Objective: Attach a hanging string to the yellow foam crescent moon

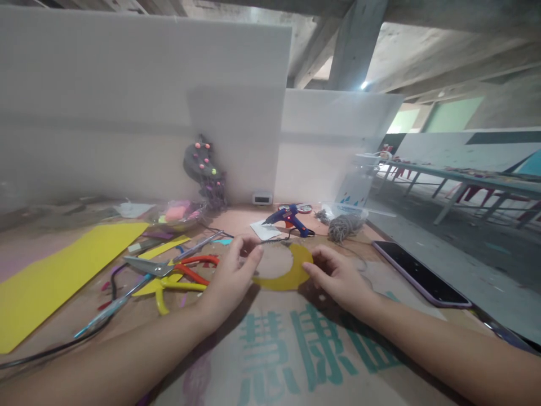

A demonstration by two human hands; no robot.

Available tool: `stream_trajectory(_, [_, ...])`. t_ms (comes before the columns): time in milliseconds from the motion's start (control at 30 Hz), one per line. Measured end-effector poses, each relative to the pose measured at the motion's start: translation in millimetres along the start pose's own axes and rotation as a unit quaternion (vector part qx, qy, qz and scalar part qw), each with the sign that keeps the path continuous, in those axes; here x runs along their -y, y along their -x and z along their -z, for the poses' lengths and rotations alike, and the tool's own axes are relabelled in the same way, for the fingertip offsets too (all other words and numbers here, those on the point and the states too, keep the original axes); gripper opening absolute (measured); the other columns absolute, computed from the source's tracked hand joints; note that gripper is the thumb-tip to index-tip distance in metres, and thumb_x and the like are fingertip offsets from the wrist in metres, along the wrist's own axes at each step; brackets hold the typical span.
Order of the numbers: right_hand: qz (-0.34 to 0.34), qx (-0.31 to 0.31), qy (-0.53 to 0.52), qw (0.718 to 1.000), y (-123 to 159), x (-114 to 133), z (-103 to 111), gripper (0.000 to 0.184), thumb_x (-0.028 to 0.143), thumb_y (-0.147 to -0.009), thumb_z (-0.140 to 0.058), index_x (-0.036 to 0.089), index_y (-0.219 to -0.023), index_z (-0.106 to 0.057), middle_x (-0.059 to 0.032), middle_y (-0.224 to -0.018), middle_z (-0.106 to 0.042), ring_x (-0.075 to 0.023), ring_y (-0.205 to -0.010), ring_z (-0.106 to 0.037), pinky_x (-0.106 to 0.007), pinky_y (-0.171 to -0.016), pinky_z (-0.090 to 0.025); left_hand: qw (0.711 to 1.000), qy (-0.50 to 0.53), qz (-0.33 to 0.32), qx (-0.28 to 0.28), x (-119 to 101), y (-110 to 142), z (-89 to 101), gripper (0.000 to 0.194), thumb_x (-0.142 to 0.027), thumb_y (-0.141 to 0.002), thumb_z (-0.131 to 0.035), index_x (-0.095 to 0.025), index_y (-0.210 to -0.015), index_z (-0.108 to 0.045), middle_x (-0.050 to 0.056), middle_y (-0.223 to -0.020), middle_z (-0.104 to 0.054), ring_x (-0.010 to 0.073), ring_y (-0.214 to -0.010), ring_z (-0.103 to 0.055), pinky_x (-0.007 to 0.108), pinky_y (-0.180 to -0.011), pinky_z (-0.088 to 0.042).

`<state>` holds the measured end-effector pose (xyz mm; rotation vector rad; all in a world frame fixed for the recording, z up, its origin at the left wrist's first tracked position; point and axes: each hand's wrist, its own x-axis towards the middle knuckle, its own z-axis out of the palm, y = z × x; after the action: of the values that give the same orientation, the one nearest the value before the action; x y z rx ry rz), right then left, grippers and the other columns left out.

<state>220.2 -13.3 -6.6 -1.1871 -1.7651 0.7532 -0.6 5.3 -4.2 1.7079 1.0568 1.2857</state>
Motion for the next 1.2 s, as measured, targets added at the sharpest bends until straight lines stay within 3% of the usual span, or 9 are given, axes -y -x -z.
stream_trajectory(100, [0.09,-0.076,0.055,0.992,2.2,-1.6,0.3,0.009,0.028,-0.086,-0.055,0.021,-0.084,-0.051,0.0018,-0.071,-0.054,-0.0115,-0.06,-0.051,-0.023,-0.054,-0.042,0.999,-0.047,-0.013,-0.007,-0.2,0.1,1.9,0.03,-0.046,-0.094,-0.046,-0.019,-0.083,-0.053,0.0,-0.081,-0.055,0.0166,-0.079,-0.054,0.026,-0.07,-0.044])
stream_trajectory(167, [0.151,-0.087,0.095,0.98,3.5,-0.9,0.9,0.005,0.019,-0.084,-0.054,0.021,-0.082,-0.05,0.0013,-0.072,-0.054,-0.0118,-0.063,-0.051,-0.023,-0.057,-0.043,0.997,-0.07,-0.008,0.022,-0.3,1.2,2.8,0.037,-0.049,-0.094,-0.042,-0.019,-0.076,-0.054,0.0,-0.074,-0.054,0.0173,-0.076,-0.053,0.027,-0.069,-0.043])
stream_trajectory(267, [0.227,-0.067,0.137,0.962,4.5,0.7,2.5,0.013,0.008,-0.081,-0.053,0.021,-0.082,-0.05,0.0007,-0.075,-0.053,-0.012,-0.065,-0.05,-0.023,-0.059,-0.042,0.995,-0.067,-0.002,0.071,0.3,3.4,3.2,0.044,-0.052,-0.095,-0.039,-0.018,-0.076,-0.059,0.001,-0.073,-0.057,0.0177,-0.076,-0.055,0.026,-0.068,-0.043])
stream_trajectory(433, [0.293,-0.026,0.174,0.94,5.0,0.0,5.4,0.021,0.002,-0.08,-0.051,0.021,-0.086,-0.051,0.0001,-0.078,-0.05,-0.0126,-0.068,-0.047,-0.024,-0.059,-0.038,0.994,-0.044,0.008,0.104,2.0,4.2,2.4,0.044,-0.051,-0.094,-0.042,-0.017,-0.078,-0.064,0.002,-0.076,-0.062,0.0174,-0.075,-0.059,0.026,-0.07,-0.046])
stream_trajectory(667, [0.311,-0.021,0.24,0.919,6.4,0.9,6.6,0.021,0.002,-0.081,-0.049,0.022,-0.087,-0.053,-0.0014,-0.08,-0.053,-0.0144,-0.07,-0.051,-0.025,-0.06,-0.039,0.994,-0.048,-0.002,0.103,4.9,3.1,2.2,0.049,-0.053,-0.095,-0.038,-0.016,-0.077,-0.065,0.003,-0.078,-0.064,0.0179,-0.079,-0.059,0.026,-0.075,-0.046])
stream_trajectory(900, [0.343,-0.034,0.301,0.889,6.4,-1.8,7.6,0.019,0.004,-0.083,-0.05,0.022,-0.089,-0.056,-0.0017,-0.081,-0.058,-0.0142,-0.07,-0.055,-0.025,-0.062,-0.042,0.983,-0.089,-0.008,0.163,-1.4,2.1,2.5,0.04,-0.046,-0.094,-0.044,-0.017,-0.077,-0.065,0.0,-0.068,-0.057,0.0155,-0.065,-0.05,0.025,-0.058,-0.037])
stream_trajectory(1200, [0.318,-0.017,0.332,0.888,4.5,1.7,6.0,0.014,0.009,-0.088,-0.049,0.02,-0.086,-0.057,-0.0022,-0.08,-0.059,-0.0145,-0.07,-0.054,-0.025,-0.062,-0.04,0.983,-0.124,-0.015,0.134,-3.0,1.5,1.3,0.036,-0.044,-0.095,-0.042,-0.018,-0.074,-0.057,-0.002,-0.072,-0.055,0.015,-0.069,-0.05,0.024,-0.063,-0.037])
